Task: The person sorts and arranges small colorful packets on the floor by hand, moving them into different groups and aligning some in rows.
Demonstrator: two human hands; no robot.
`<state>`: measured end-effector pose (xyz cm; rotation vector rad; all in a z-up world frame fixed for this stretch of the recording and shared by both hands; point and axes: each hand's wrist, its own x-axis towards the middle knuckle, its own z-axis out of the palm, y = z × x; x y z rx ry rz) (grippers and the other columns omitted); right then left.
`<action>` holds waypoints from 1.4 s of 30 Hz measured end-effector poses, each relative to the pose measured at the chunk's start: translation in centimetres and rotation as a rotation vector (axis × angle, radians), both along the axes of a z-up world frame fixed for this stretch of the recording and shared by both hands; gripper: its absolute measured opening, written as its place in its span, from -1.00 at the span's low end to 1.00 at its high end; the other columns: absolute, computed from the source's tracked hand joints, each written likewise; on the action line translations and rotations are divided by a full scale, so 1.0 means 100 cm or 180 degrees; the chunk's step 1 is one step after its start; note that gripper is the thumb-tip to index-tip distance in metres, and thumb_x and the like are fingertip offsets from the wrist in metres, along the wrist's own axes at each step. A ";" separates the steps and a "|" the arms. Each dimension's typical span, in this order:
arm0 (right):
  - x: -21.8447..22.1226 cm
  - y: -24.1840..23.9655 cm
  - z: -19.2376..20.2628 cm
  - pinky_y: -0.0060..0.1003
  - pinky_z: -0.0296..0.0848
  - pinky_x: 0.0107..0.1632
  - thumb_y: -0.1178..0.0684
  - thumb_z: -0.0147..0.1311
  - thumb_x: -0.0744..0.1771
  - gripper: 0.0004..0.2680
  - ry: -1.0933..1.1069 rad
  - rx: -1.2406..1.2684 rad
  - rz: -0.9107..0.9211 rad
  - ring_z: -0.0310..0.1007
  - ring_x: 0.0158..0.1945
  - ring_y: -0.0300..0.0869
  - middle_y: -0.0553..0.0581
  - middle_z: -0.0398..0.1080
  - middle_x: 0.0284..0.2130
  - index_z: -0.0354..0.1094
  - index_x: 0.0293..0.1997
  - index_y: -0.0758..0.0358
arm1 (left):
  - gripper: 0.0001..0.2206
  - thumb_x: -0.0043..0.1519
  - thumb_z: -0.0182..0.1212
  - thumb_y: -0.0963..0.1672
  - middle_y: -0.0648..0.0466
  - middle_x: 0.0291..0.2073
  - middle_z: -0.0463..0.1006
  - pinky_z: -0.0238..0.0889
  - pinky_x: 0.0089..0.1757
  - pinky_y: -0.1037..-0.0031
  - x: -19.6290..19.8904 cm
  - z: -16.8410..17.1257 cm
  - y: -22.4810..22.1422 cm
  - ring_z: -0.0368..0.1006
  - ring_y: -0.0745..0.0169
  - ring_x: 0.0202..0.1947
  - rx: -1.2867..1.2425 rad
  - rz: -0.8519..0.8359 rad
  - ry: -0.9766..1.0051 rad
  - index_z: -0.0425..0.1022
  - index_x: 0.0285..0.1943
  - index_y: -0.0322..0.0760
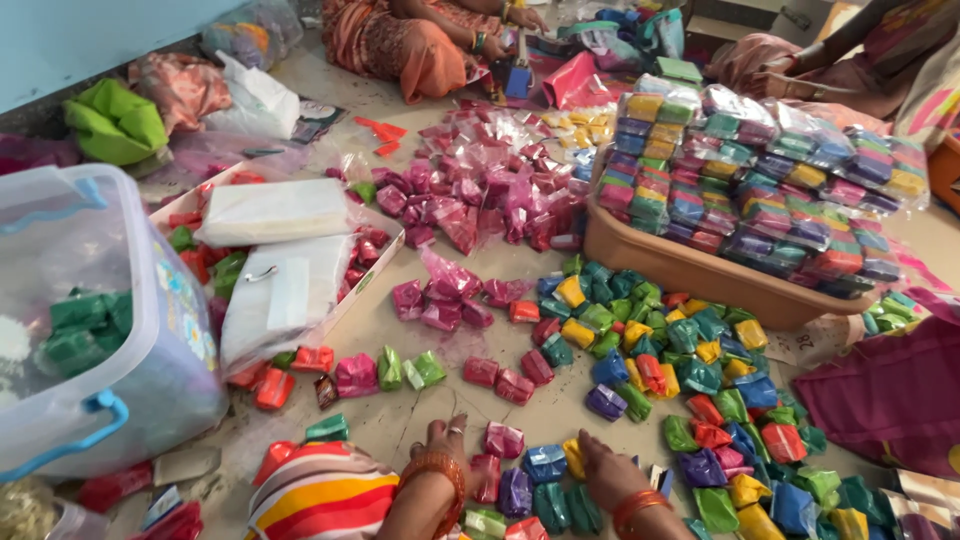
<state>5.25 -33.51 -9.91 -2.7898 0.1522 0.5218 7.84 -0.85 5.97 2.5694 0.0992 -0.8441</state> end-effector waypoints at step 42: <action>0.149 0.147 0.080 -0.10 0.38 0.27 -0.17 0.56 0.06 -0.22 -0.0567 0.0384 -0.0372 0.27 0.30 0.20 0.33 0.03 0.28 0.08 0.39 -0.28 | 0.08 -0.08 0.61 0.05 0.00 0.40 0.07 0.27 0.21 -0.06 0.192 -0.063 0.095 0.19 -0.50 0.31 0.0895 -0.0958 -0.0513 -0.16 0.55 0.69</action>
